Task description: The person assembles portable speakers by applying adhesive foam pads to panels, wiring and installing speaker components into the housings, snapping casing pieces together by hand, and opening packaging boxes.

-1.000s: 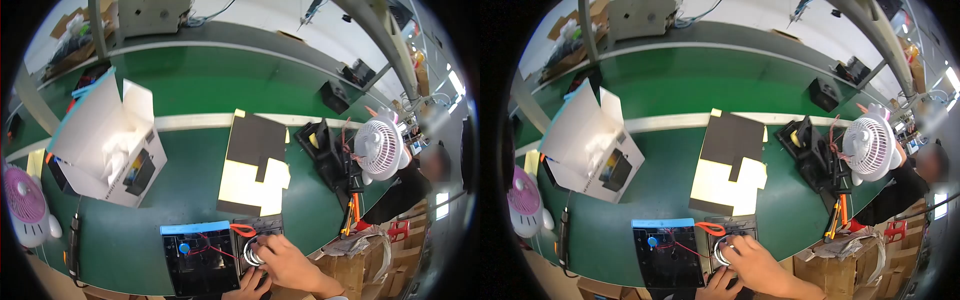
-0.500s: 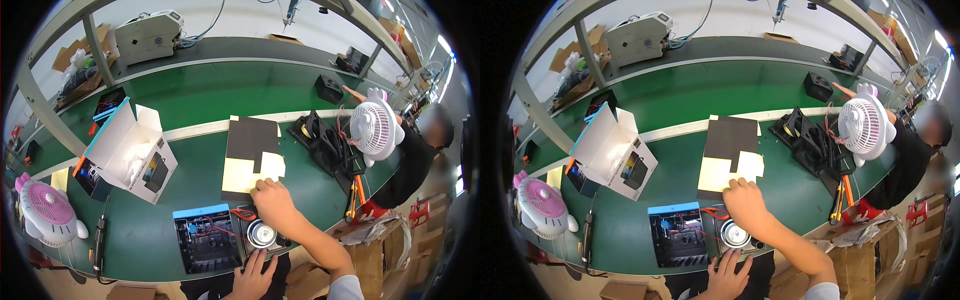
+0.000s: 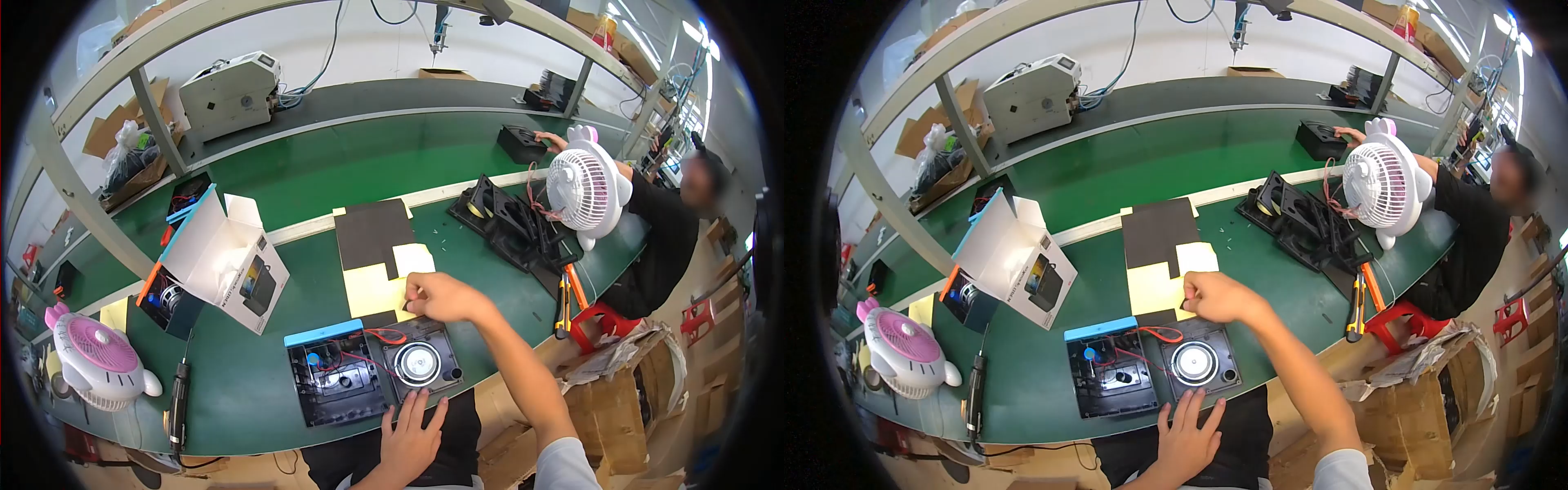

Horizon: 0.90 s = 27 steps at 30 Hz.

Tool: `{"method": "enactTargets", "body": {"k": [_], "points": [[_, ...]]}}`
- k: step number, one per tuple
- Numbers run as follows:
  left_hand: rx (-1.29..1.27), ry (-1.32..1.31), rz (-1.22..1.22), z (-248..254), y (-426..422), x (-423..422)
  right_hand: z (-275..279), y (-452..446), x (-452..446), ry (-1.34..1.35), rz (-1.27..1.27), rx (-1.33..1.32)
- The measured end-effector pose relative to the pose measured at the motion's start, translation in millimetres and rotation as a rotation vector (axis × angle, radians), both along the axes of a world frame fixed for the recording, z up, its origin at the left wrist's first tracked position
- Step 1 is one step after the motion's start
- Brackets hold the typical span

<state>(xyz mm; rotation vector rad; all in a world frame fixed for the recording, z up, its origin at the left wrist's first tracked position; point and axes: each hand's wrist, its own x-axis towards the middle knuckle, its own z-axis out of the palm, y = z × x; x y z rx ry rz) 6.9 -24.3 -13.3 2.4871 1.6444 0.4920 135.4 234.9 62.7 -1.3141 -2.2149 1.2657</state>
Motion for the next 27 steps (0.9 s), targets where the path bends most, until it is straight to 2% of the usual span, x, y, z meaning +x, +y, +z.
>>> {"method": "enactTargets", "body": {"k": [2, 5, 9, 11, 15, 18, 24, 27], "points": [[-0.013, -0.007, -0.007, 1.3, -1.0, 0.0, -5.9, 4.8, 11.5, 0.291, -0.067, -0.249], [-0.016, -0.022, -0.012, 1.7, 0.6, -0.8, 16.5, -16.4, 24.6, 0.191, -0.075, 0.075], [-0.027, -0.022, -0.008, 3.5, 0.4, -0.8, 47.8, -70.2, 26.1, 0.074, 0.145, 0.025], [-0.022, -0.017, -0.005, 3.9, 0.1, 0.5, 35.3, -84.3, 21.1, 0.099, 0.171, 0.26], [-0.006, -0.009, -0.009, 3.5, 0.5, -0.1, 23.9, -94.1, 17.3, -0.04, 0.153, 0.451], [-0.004, -0.005, -0.009, 3.0, 1.6, -1.0, 25.6, -109.9, 8.7, -0.103, -0.032, 0.615], [0.043, -0.026, 0.029, 1.4, 2.4, -0.8, 29.6, -156.5, 6.0, -0.531, 0.091, 0.774], [0.058, -0.049, 0.065, -1.4, -0.3, 2.7, 19.3, -168.7, 2.0, -0.529, 0.074, 0.808]]}}
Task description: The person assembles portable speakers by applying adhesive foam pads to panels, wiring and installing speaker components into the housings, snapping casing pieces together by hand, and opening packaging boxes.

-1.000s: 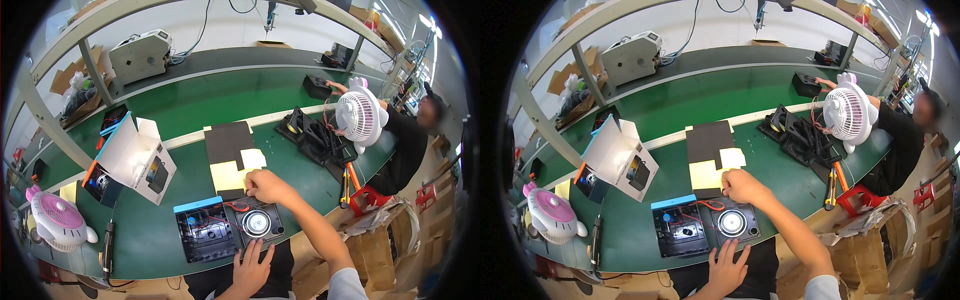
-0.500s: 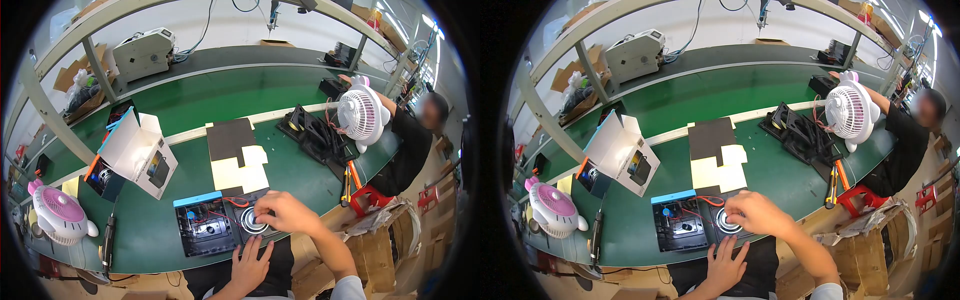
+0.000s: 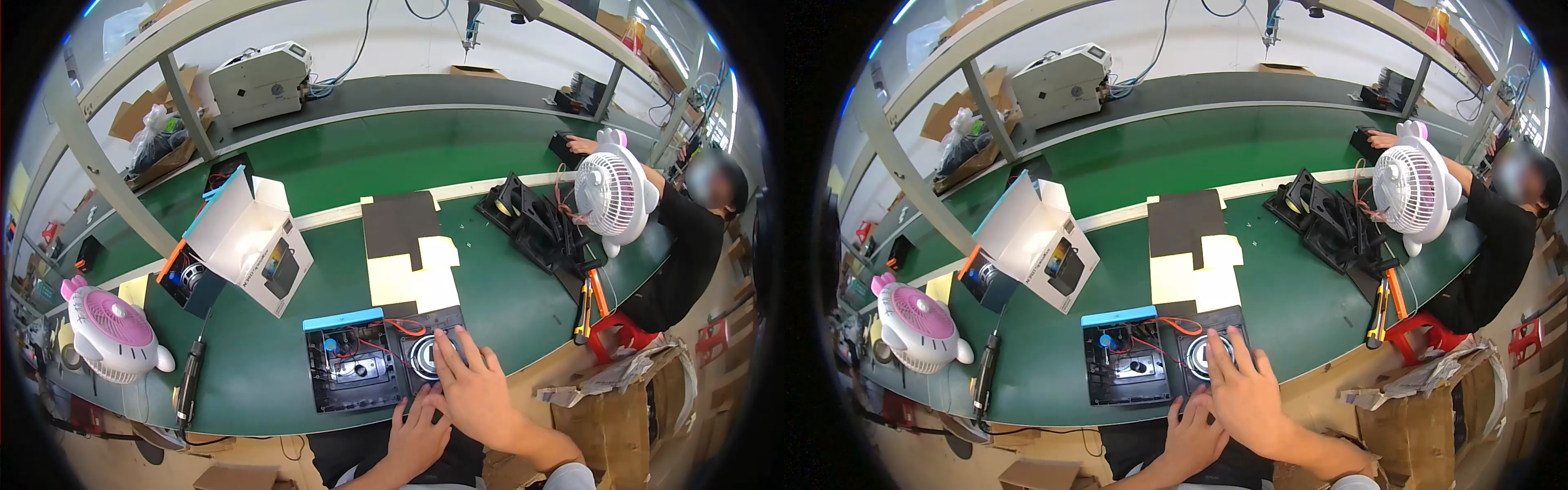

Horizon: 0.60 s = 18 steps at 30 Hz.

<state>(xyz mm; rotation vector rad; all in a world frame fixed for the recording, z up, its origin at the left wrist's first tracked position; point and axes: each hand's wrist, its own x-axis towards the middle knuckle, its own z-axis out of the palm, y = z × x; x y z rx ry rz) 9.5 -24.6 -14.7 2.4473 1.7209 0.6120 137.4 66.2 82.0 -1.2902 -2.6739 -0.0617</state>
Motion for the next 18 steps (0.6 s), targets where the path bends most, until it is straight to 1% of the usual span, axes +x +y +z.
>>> {"method": "enactTargets", "body": {"k": [1, 2, 3, 5, 8, 10, 11, 12, 14, 15, 17, 18], "points": [[-0.017, 0.001, -0.001, 1.2, 0.2, 0.7, -3.9, -3.5, 0.5, 0.054, -0.046, -0.061], [-0.036, 0.003, -0.002, 3.4, -0.1, 0.7, -6.9, -5.0, 1.4, 0.061, -0.058, -0.061], [-0.063, 0.01, -0.044, 14.6, -0.5, -1.6, -9.4, -6.4, 2.7, 0.068, -0.072, -0.061], [-0.109, 0.025, -0.122, 55.1, 2.1, -12.0, -7.1, -5.6, 6.1, 0.119, -0.082, -0.052], [-0.669, -0.594, -0.435, 101.9, 9.0, -62.3, 1.4, -1.5, 8.7, 0.282, -0.108, -0.028], [-0.299, -0.592, -0.456, 134.8, 32.8, -94.8, 2.8, 0.8, 0.2, 0.443, -0.167, 0.006], [-0.144, -0.481, -0.356, 143.1, 51.3, -110.8, 5.2, 1.8, -8.5, 0.578, -0.154, 0.023], [0.005, -0.369, -0.257, 146.0, 73.4, -123.8, 5.6, 3.3, -18.2, 0.621, -0.108, 0.01], [0.226, -0.193, -0.1, 144.4, 122.4, -140.8, 4.7, 8.2, -43.1, 0.707, -0.018, -0.015], [0.038, -0.062, 0.025, 135.1, 128.6, -147.8, 9.1, 11.7, -60.6, 0.751, -0.008, 0.019], [-0.335, 0.194, 0.276, 122.0, 139.3, -161.1, -1.2, 20.0, -88.3, 0.705, 0.0, 0.048], [-0.288, 0.1, 0.245, 113.0, 133.5, -166.1, -3.8, 25.0, -96.4, 0.68, 0.003, 0.066]]}}
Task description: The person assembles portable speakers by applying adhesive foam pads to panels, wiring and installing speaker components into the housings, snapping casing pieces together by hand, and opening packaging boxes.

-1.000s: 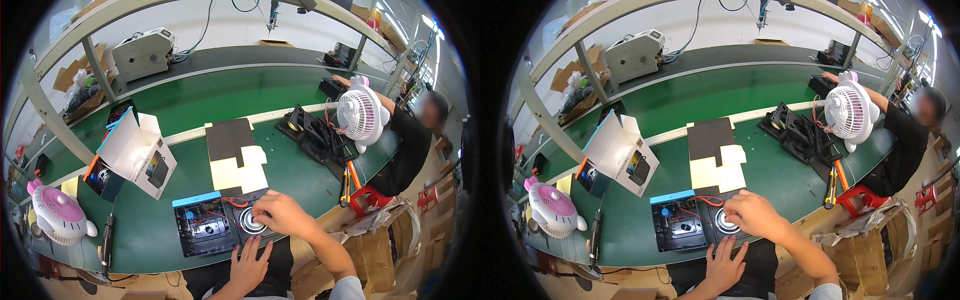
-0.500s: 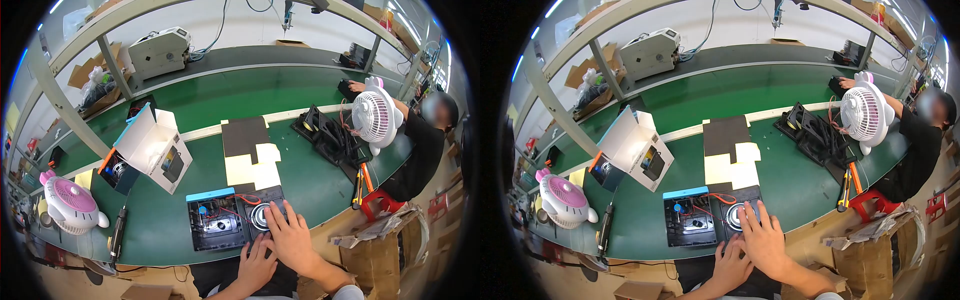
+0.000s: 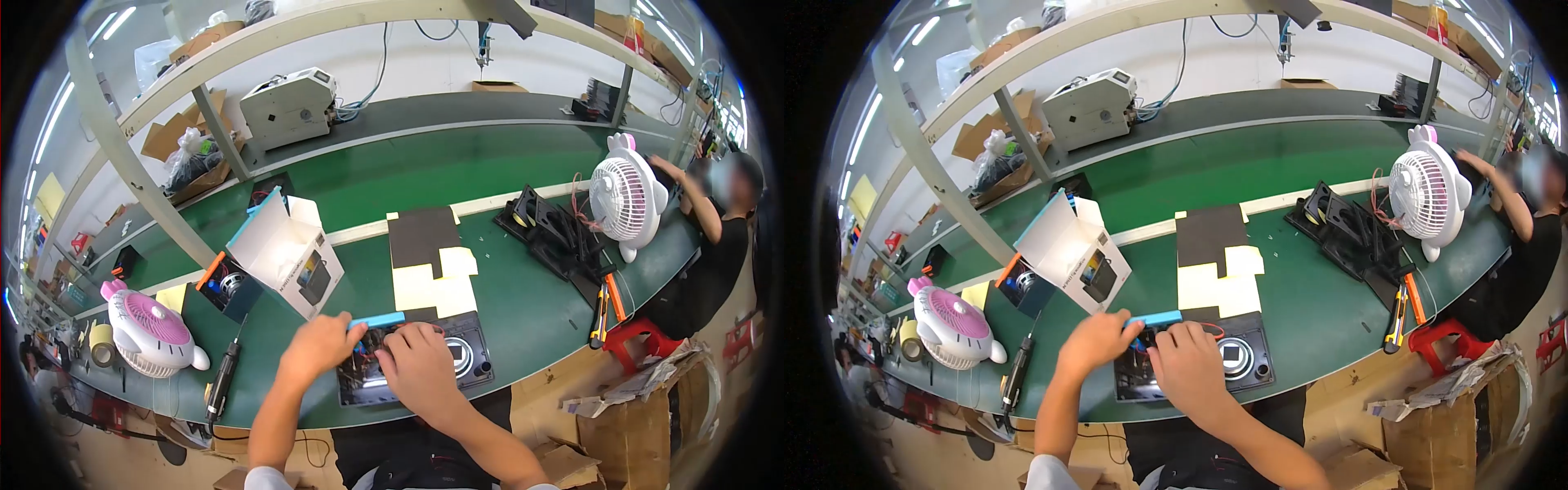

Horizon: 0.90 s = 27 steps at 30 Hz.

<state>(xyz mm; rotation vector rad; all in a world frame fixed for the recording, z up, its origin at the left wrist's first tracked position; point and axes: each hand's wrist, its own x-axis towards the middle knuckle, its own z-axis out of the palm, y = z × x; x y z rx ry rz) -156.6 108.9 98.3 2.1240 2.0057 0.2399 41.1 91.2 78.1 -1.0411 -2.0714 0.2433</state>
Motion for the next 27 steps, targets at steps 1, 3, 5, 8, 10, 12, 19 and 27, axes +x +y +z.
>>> {"method": "enactTargets", "body": {"k": [1, 3, 5, 8, 10, 12, 19, 27], "points": [[0.015, 0.008, 0.018, 2.5, -7.1, 1.9, 3.5, 1.2, -2.9, -0.094, -0.032, -0.018], [0.057, 0.014, 0.025, 5.6, -24.3, 2.9, -5.2, 3.6, -5.9, -0.15, -0.034, -0.045], [-0.032, 0.005, 0.019, 12.7, -37.5, -0.3, -9.8, 1.6, -8.0, -0.164, -0.011, -0.065], [-0.109, -0.033, -0.007, 8.8, -54.9, -2.9, -5.5, -9.0, -10.5, -0.215, 0.02, -0.006], [-0.118, -0.069, -0.023, 9.3, -59.9, -2.9, -1.5, -13.4, -12.7, -0.234, 0.007, -0.001], [-0.122, -0.257, -0.141, -0.6, -57.5, -7.9, 0.6, -15.0, -13.9, -0.272, -0.015, 0.03], [-0.013, -0.55, -0.313, -34.3, -57.0, -13.7, 0.0, -21.0, -16.9, -0.305, -0.044, 0.042], [0.012, -0.696, -0.17, -42.9, -64.2, -10.3, 26.2, -8.3, 4.4, -0.162, 0.036, -0.128]]}}
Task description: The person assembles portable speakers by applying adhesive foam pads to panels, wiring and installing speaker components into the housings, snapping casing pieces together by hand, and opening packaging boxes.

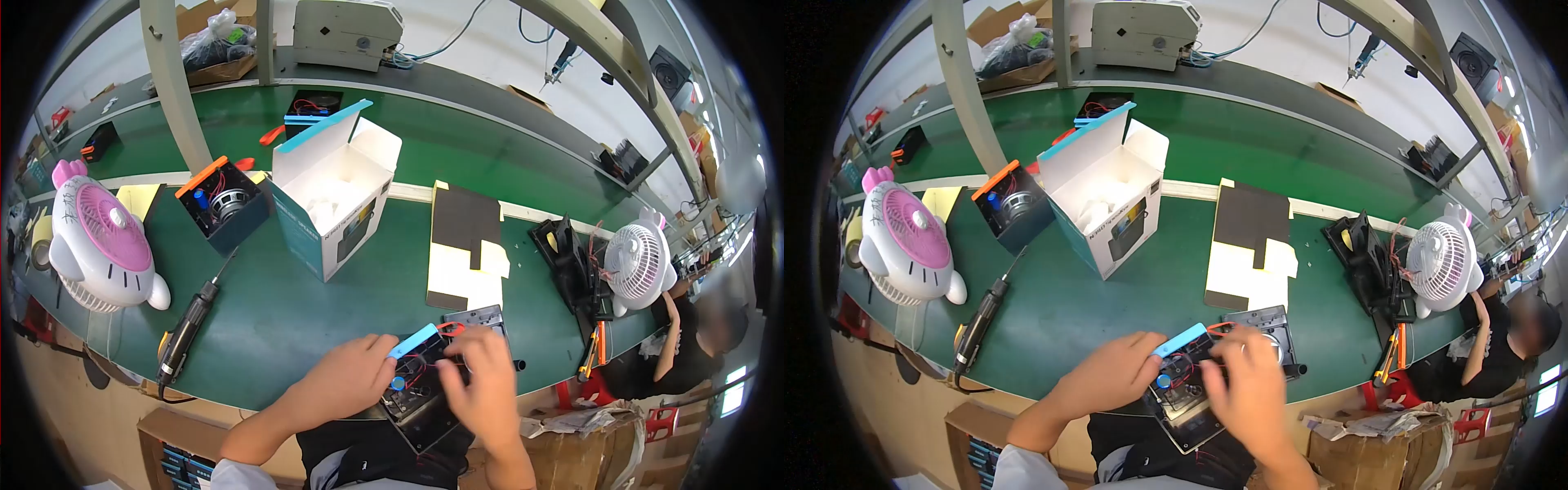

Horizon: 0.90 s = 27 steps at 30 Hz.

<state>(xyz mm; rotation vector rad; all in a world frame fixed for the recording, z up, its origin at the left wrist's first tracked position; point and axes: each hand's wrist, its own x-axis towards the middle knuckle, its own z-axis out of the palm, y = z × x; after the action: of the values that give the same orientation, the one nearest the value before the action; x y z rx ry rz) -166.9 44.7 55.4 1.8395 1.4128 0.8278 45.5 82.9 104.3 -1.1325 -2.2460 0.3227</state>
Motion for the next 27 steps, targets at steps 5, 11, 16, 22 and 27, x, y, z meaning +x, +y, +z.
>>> {"method": "enactTargets", "body": {"k": [5, 11, 16, 22, 27], "points": [[-0.075, -0.059, 0.023, 13.8, -1.7, -0.9, -2.1, 4.9, 77.6, -0.033, -0.255, -0.079], [0.176, -0.083, 0.021, 27.0, 8.1, 9.9, -50.1, 0.5, 103.7, 0.247, -0.285, -0.12], [0.218, 0.172, -0.086, 31.6, 21.3, 12.1, -32.5, 3.0, 101.5, 0.329, -0.214, 0.065], [0.199, 0.28, -0.131, 35.0, 25.9, 13.8, -4.4, -1.7, 96.4, 0.33, -0.169, 0.196], [0.472, 0.269, -0.175, 30.6, 31.1, 16.4, 19.3, -7.1, 84.7, 0.284, -0.051, 0.252]]}}
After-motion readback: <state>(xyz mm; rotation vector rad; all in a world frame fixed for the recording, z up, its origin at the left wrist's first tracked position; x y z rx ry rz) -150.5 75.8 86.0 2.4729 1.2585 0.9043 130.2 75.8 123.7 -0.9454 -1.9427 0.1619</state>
